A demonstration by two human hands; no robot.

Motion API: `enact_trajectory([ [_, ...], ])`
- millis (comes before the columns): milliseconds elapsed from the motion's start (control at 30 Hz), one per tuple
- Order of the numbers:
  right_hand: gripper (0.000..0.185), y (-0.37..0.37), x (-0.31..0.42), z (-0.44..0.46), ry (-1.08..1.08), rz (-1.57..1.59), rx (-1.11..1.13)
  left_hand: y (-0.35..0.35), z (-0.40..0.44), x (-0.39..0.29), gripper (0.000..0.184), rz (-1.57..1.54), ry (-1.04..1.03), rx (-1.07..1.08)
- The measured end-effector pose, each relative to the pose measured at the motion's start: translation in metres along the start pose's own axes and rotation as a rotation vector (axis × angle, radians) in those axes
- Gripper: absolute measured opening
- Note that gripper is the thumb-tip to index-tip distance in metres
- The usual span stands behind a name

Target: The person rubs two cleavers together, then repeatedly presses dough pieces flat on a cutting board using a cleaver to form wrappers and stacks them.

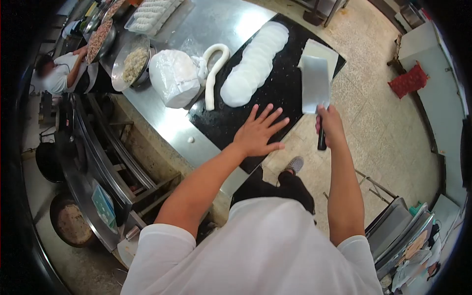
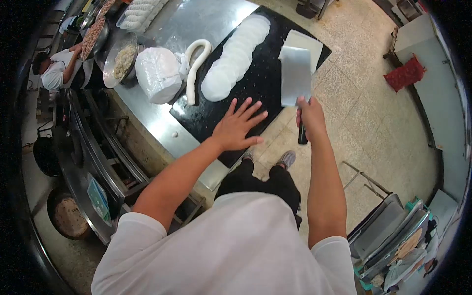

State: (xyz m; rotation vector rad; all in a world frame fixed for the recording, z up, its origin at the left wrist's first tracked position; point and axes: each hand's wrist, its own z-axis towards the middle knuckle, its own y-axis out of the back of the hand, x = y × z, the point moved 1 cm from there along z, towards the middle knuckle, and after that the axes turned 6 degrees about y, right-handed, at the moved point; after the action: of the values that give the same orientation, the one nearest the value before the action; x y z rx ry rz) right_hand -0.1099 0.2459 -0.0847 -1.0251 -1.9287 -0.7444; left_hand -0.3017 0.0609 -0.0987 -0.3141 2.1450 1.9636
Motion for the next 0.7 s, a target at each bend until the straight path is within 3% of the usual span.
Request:
enact_trajectory([
  [67,0.027,0.002,-0.028,-0.044,0.061,-0.299,0.155,0.008,0.003,0.002,0.075,-0.387,0.112,-0.108],
  [133,0.034,-0.008,-0.059,-0.091,0.026,-0.464,0.430,0.015,-0.012,-0.004,0.075,-0.232,0.135,-0.158],
  [167,0.031,-0.018,-0.067,-0.112,0.201,-0.635,0.532,0.004,-0.022,-0.004,0.074,-0.137,-0.028,-0.061],
  [200,0.032,-0.033,-0.069,-0.124,0.192,-0.585,0.611,-0.004,-0.032,-0.005,0.074,-0.047,-0.194,0.039],
  [300,0.036,-0.045,-0.073,-0.098,0.133,-0.658,0.611,-0.012,-0.021,0.004,0.073,-0.047,-0.205,0.002],
  [367,0.040,-0.044,-0.058,-0.076,0.019,-0.647,0.786,-0.005,-0.030,-0.004,0.073,0.023,-0.169,-0.001],
  [533,0.046,-0.052,-0.022,-0.037,0.112,-0.723,0.770,0.008,0.011,0.020,0.072,0.029,-0.014,-0.069],
  [633,0.054,-0.041,-0.039,-0.068,0.102,-0.781,0.760,-0.004,0.010,0.015,0.071,0.052,-0.209,-0.122],
  [667,0.059,-0.038,-0.051,-0.085,0.130,-0.778,0.787,-0.008,-0.004,0.009,0.071,0.053,-0.189,-0.128],
  [700,0.060,-0.039,-0.067,-0.108,0.166,-0.730,0.744,-0.013,-0.022,-0.004,0.071,0.002,-0.316,-0.008],
])
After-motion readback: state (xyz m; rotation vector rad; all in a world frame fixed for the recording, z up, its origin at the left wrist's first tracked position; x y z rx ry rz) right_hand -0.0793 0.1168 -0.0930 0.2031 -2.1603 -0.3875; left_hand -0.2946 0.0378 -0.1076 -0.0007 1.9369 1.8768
